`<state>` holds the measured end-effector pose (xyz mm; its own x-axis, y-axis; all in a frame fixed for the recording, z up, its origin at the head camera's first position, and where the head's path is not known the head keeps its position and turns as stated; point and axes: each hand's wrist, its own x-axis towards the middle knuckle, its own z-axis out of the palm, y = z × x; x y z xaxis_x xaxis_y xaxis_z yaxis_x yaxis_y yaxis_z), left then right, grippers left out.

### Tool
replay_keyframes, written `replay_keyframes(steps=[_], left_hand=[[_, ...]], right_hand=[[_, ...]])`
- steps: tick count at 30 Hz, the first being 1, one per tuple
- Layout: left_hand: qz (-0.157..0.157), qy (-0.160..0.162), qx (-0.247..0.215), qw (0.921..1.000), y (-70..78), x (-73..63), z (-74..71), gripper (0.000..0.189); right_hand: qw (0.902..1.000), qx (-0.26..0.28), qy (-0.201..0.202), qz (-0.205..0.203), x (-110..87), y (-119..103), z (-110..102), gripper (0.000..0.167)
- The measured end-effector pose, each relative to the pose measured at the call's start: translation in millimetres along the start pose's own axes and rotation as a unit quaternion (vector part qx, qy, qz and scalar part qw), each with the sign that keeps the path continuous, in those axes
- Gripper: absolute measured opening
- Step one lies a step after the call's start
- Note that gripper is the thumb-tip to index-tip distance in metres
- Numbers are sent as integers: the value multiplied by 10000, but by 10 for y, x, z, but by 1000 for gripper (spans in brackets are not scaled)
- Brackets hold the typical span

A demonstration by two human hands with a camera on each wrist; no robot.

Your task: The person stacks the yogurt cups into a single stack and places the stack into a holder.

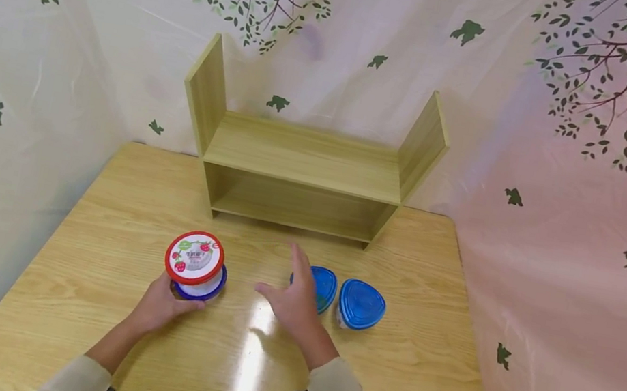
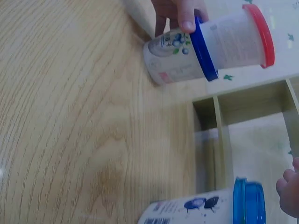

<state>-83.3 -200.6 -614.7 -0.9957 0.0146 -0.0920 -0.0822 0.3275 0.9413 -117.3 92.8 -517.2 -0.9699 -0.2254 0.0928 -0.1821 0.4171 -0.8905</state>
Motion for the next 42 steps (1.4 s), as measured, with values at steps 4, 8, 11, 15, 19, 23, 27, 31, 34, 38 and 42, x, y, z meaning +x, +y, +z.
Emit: replay_keyframes(steps=[4, 8, 11, 15, 19, 23, 27, 31, 34, 38, 42], left_hand=[[44, -18, -1, 10000, 3, 12, 6, 105], [25, -35, 35, 10000, -4, 22, 13, 106], [12, -15, 85, 10000, -8, 27, 17, 106], [57, 28, 121, 9999, -5, 19, 22, 106], [122, 63, 124, 9998, 2, 13, 29, 105], [149, 48, 87, 9998, 4, 12, 32, 104], [157, -8, 46, 9999, 1, 15, 40, 102], [177, 7, 13, 9998, 8, 15, 48, 102], [192, 26, -17, 9998, 16, 8, 53, 102], [197, 20, -53, 9998, 25, 1, 58, 102], [184, 23, -12, 9998, 26, -1, 63, 102]], right_hand=[[9994, -286, 152, 118, -58, 73, -153, 97], [9950, -893, 416, 186, -91, 197, -298, 98], [9890, -1368, 555, 44, -104, 298, -400, 96], [9769, -2044, 591, -205, -127, 397, -511, 92], [9624, -2674, 432, -201, -141, 447, -583, 94], [9436, -3308, 117, -106, -159, 508, -619, 101], [9266, -3756, -130, -120, -185, 564, -632, 104], [9217, -3870, -239, -82, -179, 554, -633, 99], [9205, -3897, -293, -43, -165, 532, -636, 97], [9210, -3879, -358, 64, -155, 527, -641, 97], [9262, -3749, -356, 173, -146, 528, -643, 99]])
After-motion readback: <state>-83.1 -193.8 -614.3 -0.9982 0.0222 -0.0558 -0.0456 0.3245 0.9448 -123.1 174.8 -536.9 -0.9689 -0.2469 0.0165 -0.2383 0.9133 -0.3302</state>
